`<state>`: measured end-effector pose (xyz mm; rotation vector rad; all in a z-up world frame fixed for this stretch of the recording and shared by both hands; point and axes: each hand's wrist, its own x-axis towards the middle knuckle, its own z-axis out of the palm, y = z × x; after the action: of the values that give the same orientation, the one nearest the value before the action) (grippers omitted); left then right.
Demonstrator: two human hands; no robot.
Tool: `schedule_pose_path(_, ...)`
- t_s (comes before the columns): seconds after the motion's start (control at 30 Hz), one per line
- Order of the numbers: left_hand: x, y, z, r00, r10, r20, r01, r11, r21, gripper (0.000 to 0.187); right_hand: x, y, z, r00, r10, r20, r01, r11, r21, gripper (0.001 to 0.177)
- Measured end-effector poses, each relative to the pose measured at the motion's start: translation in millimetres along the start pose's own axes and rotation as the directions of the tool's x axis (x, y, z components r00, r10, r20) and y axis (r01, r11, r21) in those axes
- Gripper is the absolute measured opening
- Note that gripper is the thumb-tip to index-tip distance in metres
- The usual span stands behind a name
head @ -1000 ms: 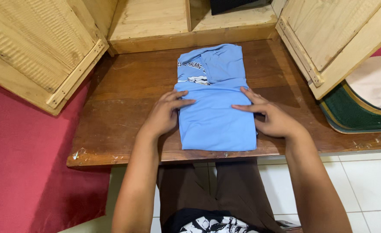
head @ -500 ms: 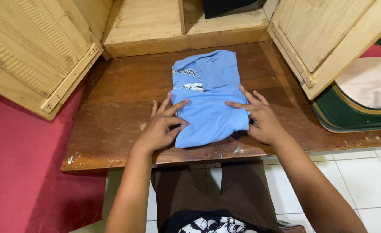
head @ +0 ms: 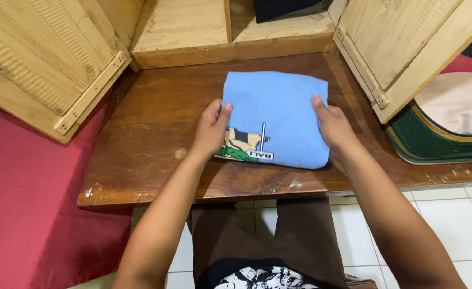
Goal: The person folds a blue t-shirt and a white t-shirt on a wooden table, then places them into a suitcase. The person also retrieves a toothbrush and toothpaste from a wardrobe and places them in the suitcase.
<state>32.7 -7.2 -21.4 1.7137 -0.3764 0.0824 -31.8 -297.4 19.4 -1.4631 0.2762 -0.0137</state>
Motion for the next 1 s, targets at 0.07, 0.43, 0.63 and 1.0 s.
schedule_pose_path(0.07,11,-8,8,0.998,-0.063,0.000,0.063,0.997,-0.052,0.034,13,3,2,0.991,0.125,-0.053,-0.130,0.985,-0.116,0.052)
schedule_pose_path(0.43,0,15,4,0.983,-0.185,0.007,0.184,0.979,0.089,0.033,22,42,-11,0.995,-0.095,0.020,0.097,0.989,-0.112,0.039)
schedule_pose_path(0.63,-6,40,0,0.969,-0.164,-0.183,0.240,0.788,0.567,0.034,23,46,-12,0.978,-0.202,-0.057,0.183,0.954,-0.239,0.021)
schedule_pose_path(1.0,-12,46,-5,0.909,0.395,-0.129,-0.259,0.782,0.567,0.025,-27,-16,2,0.761,-0.648,0.002,0.403,0.470,-0.785,0.017)
